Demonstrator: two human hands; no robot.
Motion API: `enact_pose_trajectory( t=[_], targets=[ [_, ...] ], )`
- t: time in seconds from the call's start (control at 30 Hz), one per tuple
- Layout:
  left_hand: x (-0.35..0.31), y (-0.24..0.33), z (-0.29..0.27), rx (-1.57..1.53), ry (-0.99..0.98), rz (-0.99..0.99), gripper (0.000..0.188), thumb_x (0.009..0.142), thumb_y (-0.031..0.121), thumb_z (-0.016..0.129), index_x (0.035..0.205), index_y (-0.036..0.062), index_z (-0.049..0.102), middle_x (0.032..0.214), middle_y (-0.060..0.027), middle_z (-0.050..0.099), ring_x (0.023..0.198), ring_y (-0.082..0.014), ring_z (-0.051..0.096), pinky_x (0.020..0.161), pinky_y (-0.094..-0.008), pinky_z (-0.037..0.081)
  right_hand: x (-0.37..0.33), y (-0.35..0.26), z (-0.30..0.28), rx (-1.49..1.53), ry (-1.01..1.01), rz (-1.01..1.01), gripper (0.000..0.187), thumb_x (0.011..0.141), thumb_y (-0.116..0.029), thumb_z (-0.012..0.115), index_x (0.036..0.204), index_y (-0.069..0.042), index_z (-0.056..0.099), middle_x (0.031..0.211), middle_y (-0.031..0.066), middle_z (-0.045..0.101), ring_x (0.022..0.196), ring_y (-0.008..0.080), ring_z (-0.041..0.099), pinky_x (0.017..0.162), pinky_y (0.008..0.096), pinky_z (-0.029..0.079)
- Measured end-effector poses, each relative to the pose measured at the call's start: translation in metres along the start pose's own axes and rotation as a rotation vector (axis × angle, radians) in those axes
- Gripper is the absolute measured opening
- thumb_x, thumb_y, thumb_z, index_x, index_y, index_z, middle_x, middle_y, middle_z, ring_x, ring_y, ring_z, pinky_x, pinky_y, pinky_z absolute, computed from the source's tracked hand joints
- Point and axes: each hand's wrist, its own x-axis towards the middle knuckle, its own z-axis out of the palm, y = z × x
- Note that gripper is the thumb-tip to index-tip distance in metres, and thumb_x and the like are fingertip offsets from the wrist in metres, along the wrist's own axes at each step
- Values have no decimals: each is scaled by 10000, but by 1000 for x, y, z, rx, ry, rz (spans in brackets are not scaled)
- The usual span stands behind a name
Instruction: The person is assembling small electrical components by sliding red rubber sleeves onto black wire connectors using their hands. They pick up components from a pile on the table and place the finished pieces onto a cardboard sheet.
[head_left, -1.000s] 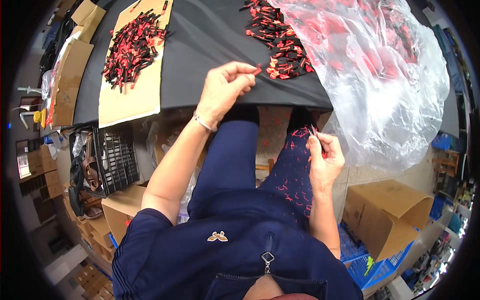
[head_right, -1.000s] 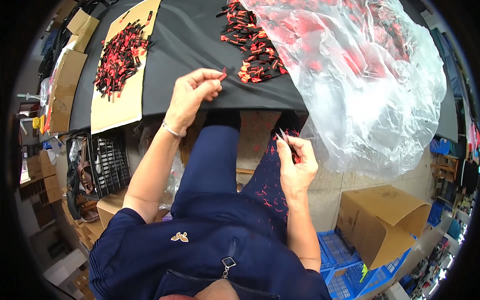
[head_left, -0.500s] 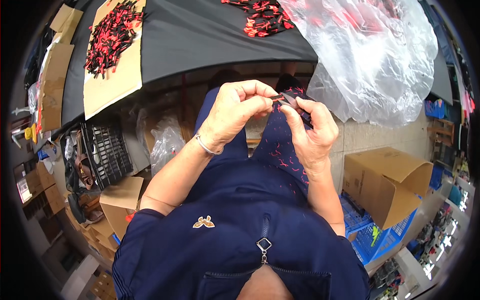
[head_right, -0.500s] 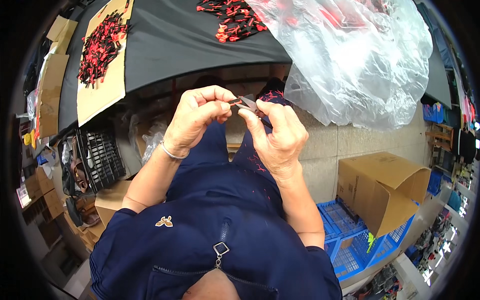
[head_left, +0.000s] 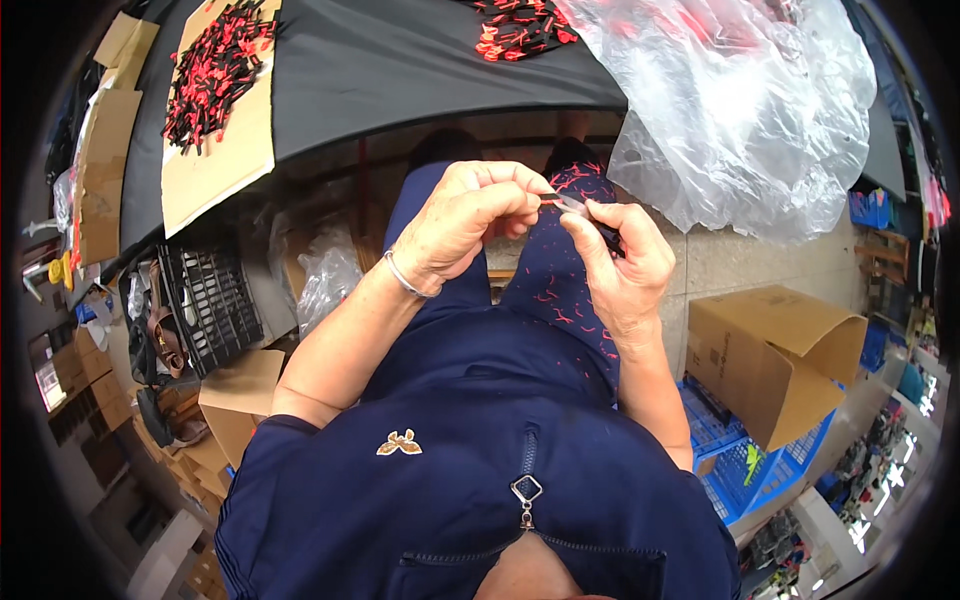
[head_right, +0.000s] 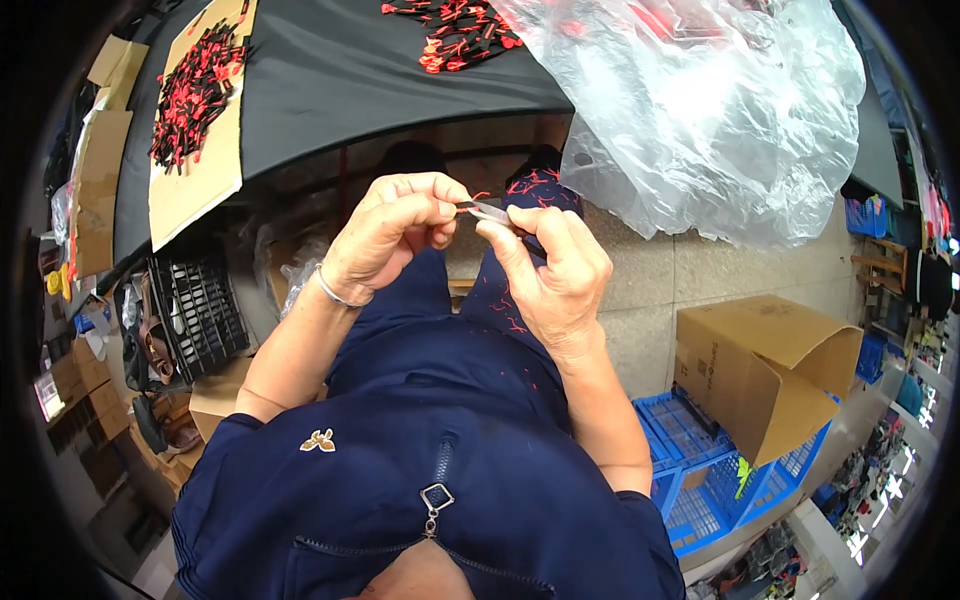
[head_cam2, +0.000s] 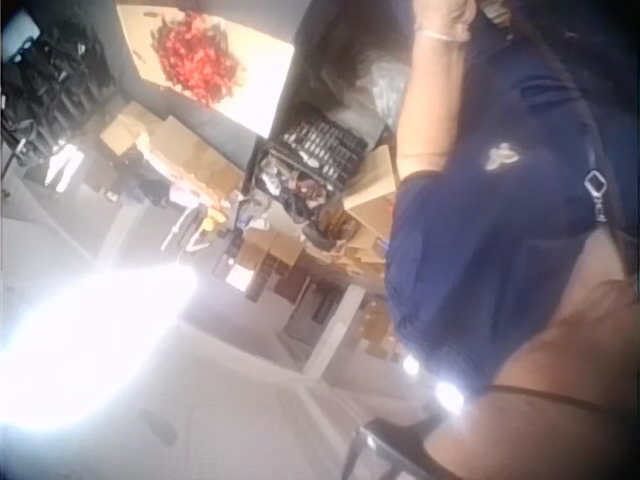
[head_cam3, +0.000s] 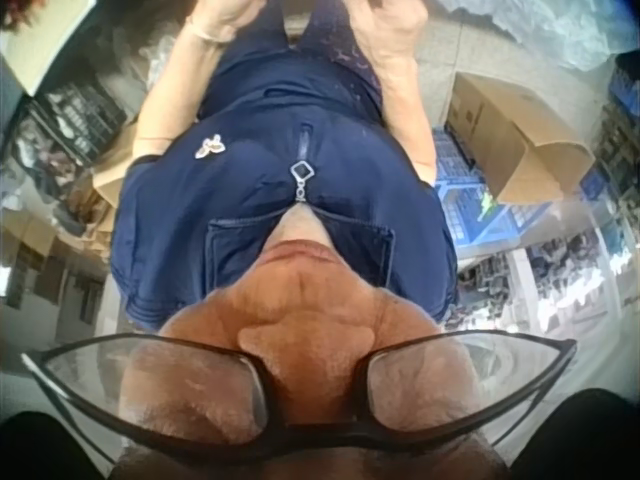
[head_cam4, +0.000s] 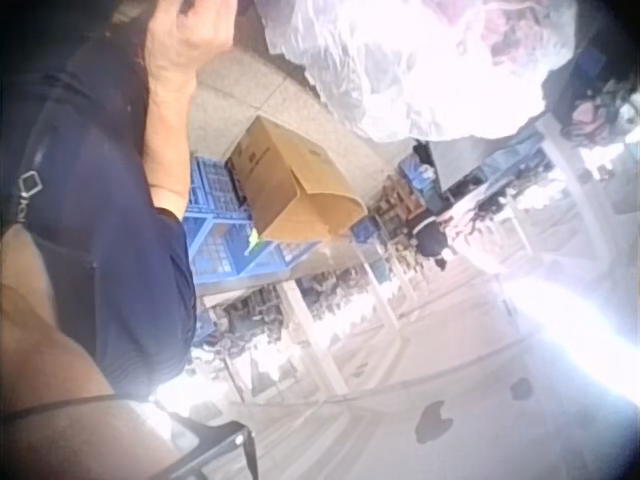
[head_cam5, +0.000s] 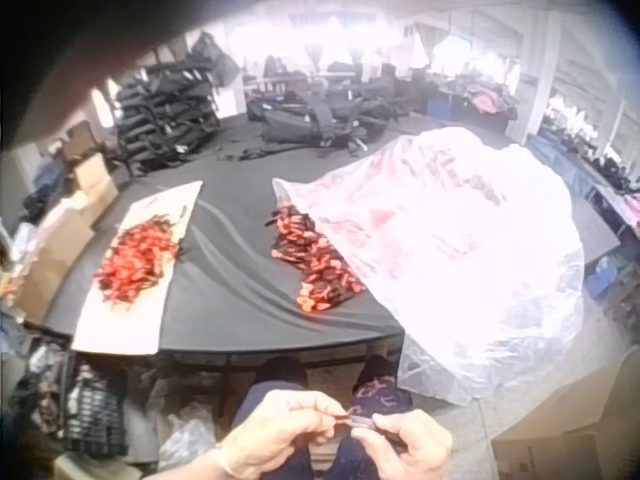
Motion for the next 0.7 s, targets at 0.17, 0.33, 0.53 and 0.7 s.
enact_pose_trajectory(
  t=[0.17, 0.33, 0.53, 0.7],
  targets=[
    [-2, -4, 3, 208, 5, 85, 135, 794, 62, 610, 898, -7, 658, 762, -15, 613, 656, -76, 528, 623, -198, 439, 3, -2, -1, 417, 31, 455, 151, 815, -88, 712, 893, -5, 614, 764, 4, 634, 681, 38, 548, 611, 186, 444],
    [-4, -21, 9, 973, 172, 848, 238, 713, -57, 659, 927, 38, 698, 819, -68, 667, 728, -156, 639, 645, -256, 513, 10, 0, -1, 698, -70, 708, 161, 816, -62, 703, 920, -2, 597, 836, 36, 633, 724, 52, 565, 669, 189, 460],
    [-7, -24, 15, 997, 208, 823, 234, 744, -21, 668, 971, 32, 685, 820, -85, 665, 735, -155, 649, 651, -242, 511, 5, 12, 8, 704, -96, 658, 156, 813, -30, 691, 932, 0, 595, 846, 28, 625, 753, 56, 565, 690, 199, 471],
    [-6, -31, 7, 465, 151, 170, 153, 864, 99, 630, 959, -20, 650, 796, -41, 655, 709, -89, 603, 680, -227, 491, 2, 13, 7, 634, -112, 565, 191, 798, -26, 704, 956, -8, 597, 887, 36, 630, 795, 67, 575, 704, 210, 480]
  ],
)
